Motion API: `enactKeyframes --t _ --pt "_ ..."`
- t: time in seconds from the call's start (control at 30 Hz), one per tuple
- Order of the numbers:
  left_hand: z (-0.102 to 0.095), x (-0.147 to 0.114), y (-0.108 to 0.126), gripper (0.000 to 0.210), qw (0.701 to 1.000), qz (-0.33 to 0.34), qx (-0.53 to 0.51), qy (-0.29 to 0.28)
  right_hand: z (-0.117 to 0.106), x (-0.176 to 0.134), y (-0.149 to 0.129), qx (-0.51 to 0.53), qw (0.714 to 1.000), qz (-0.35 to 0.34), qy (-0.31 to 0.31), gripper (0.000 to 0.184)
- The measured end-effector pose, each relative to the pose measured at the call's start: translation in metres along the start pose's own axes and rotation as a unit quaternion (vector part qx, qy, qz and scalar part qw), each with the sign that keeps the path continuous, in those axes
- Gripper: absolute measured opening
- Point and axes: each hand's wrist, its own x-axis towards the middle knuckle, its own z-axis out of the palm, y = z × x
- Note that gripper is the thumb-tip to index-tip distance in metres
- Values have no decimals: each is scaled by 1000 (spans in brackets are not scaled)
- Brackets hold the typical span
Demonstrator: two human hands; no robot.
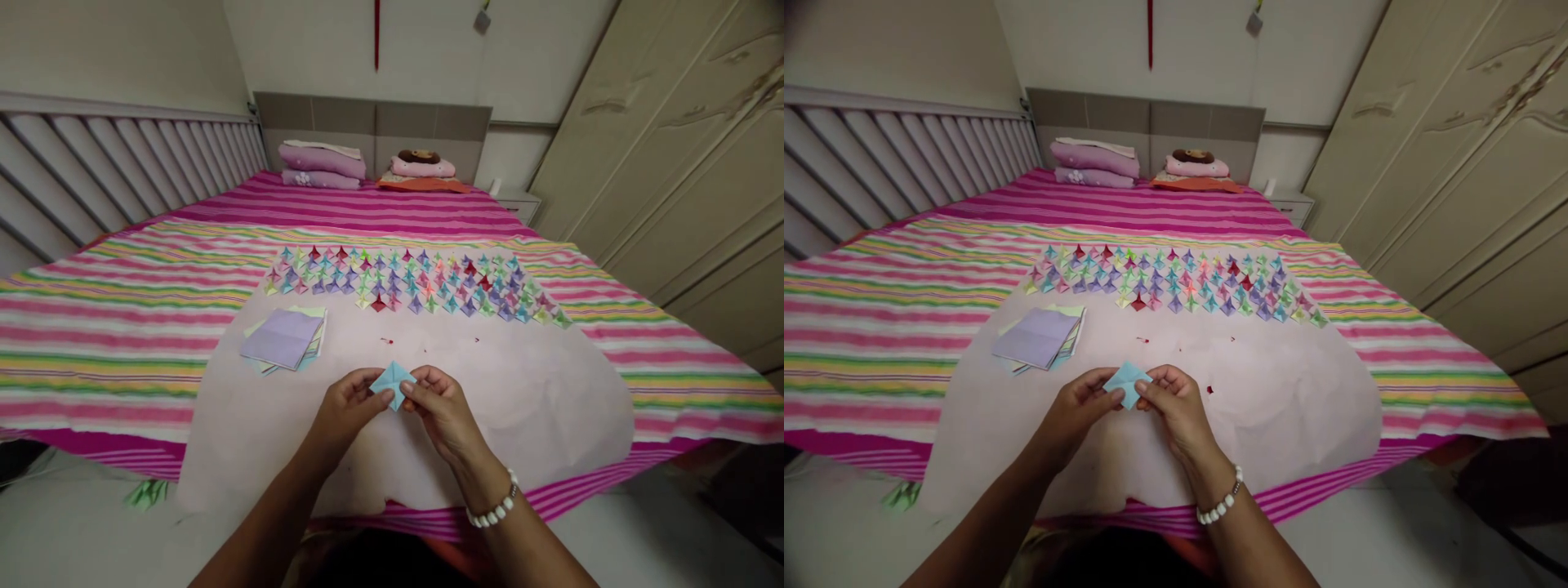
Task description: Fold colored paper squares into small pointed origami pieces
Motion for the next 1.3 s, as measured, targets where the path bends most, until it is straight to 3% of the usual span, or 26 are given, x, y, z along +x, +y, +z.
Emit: enactKeyframes --t 0.13,0.3,0.63,1.0,1.17,1.3 --pt "6 -3 7 19 999 23 43 14 4 -2 0 -18 1000 -8 -4 21" --pt "8 -5 14 12 998 35 44 11 3 -4 0 -40 999 -29 -15 16" --pt "-6 -7 6 10 999 23 32 -23 0 -7 -2 -28 997 -57 -43 7" --pt "6 -10 11 14 997 49 49 23 -5 -8 1 -87 987 -100 -88 6" --pt "6 -10 8 16 994 78 63 36 -3 -7 -1 -80 991 -72 -80 27" --pt "7 -11 8 25 992 91 79 26 0 -5 0 -111 991 -48 -57 17"
